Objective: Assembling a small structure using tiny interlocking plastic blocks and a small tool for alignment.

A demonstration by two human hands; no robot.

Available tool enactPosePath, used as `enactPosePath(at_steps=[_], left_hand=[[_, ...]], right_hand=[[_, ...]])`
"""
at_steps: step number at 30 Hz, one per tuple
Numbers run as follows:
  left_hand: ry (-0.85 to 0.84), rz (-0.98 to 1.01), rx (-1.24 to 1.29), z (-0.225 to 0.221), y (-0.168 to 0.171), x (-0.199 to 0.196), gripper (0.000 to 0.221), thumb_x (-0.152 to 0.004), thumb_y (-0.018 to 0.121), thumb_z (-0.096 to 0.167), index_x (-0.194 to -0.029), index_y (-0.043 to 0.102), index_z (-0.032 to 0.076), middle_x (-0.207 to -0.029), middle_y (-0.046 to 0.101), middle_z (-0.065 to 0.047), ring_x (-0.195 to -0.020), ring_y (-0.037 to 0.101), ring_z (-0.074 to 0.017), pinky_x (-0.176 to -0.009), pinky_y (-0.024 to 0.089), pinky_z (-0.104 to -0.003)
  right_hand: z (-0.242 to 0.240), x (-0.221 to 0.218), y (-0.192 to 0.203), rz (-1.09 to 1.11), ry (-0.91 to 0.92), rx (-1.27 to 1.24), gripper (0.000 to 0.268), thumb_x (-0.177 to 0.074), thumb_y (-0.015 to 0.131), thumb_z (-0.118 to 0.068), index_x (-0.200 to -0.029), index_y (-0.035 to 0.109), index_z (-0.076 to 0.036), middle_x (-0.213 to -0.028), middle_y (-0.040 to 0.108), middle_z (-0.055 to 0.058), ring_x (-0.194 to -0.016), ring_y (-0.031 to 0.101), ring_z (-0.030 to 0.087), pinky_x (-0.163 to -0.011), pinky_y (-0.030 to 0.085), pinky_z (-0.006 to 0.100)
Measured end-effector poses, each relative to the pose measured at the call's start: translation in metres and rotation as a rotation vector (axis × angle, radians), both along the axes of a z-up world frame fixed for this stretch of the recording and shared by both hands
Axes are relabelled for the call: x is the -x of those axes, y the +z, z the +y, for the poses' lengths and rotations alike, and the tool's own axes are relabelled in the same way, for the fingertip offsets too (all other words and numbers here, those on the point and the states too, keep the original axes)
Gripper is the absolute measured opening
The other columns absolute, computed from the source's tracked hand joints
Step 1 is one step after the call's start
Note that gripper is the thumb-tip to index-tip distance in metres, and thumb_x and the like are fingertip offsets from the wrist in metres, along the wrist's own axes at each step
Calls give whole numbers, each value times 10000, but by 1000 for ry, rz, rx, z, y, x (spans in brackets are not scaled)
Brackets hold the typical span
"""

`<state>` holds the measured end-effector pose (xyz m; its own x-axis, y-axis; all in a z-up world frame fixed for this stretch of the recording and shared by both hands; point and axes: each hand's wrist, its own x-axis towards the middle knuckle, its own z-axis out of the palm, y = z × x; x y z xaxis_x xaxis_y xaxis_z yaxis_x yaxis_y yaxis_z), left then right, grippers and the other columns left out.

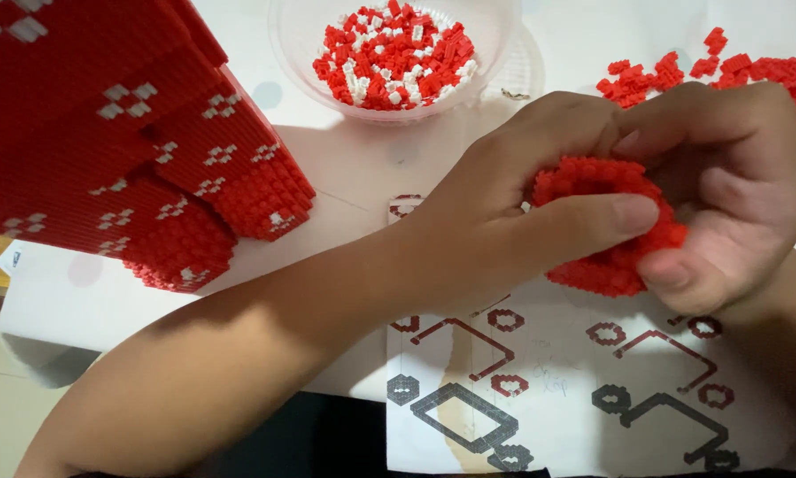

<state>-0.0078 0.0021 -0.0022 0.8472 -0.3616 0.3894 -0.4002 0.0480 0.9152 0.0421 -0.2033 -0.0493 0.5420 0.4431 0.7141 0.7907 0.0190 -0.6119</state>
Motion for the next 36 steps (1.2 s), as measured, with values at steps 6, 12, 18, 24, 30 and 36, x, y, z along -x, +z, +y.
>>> enactPosePath(at_steps=[6,12,18,24,30,36], left_hand=[[31,13,-23,-1,4,1,320,-913,549,457,-1000,599,154,-1012,585,-8,-1029,575,-153,-942,474,-305],[38,-2,-35,-2,7,1,318,-894,515,468,-910,531,150,-916,510,12,-925,524,-141,-852,444,-292],[54,10,-72,-1,-1,0,319,-898,561,443,-1050,604,167,-1079,611,-21,-1061,599,-160,-954,507,-313],[31,-12,-49,0,0,0,272,-897,543,414,-993,548,160,-1006,550,-6,-999,544,-156,-919,472,-312],[45,-15,-69,0,-1,0,289,-896,570,381,-1072,576,152,-1081,599,-35,-1052,586,-171,-954,495,-323],[41,52,-54,0,1,2,285,-862,608,352,-1074,590,162,-1089,605,-28,-1037,597,-154,-924,506,-310]], right_hand=[[-4,-3,-3,-21,-12,21,779,-766,591,-529,-1176,395,104,-1046,575,247,-890,662,296,-793,551,345],[-6,-4,-4,-40,-5,47,813,-747,588,-516,-1176,387,145,-1055,568,281,-893,675,326,-766,564,360],[-4,-3,-3,-33,21,22,777,-765,599,-488,-1196,372,118,-1091,565,289,-920,648,314,-812,525,343],[-4,-5,-4,-19,25,28,787,-757,596,-507,-1183,376,117,-1038,571,275,-836,655,292,-739,546,342],[-3,-6,-1,12,89,22,732,-779,606,-453,-1205,354,88,-1090,585,293,-875,685,302,-767,577,339],[-2,0,3,50,47,41,722,-815,569,-491,-1201,360,81,-1102,570,277,-827,663,269,-713,541,312]])
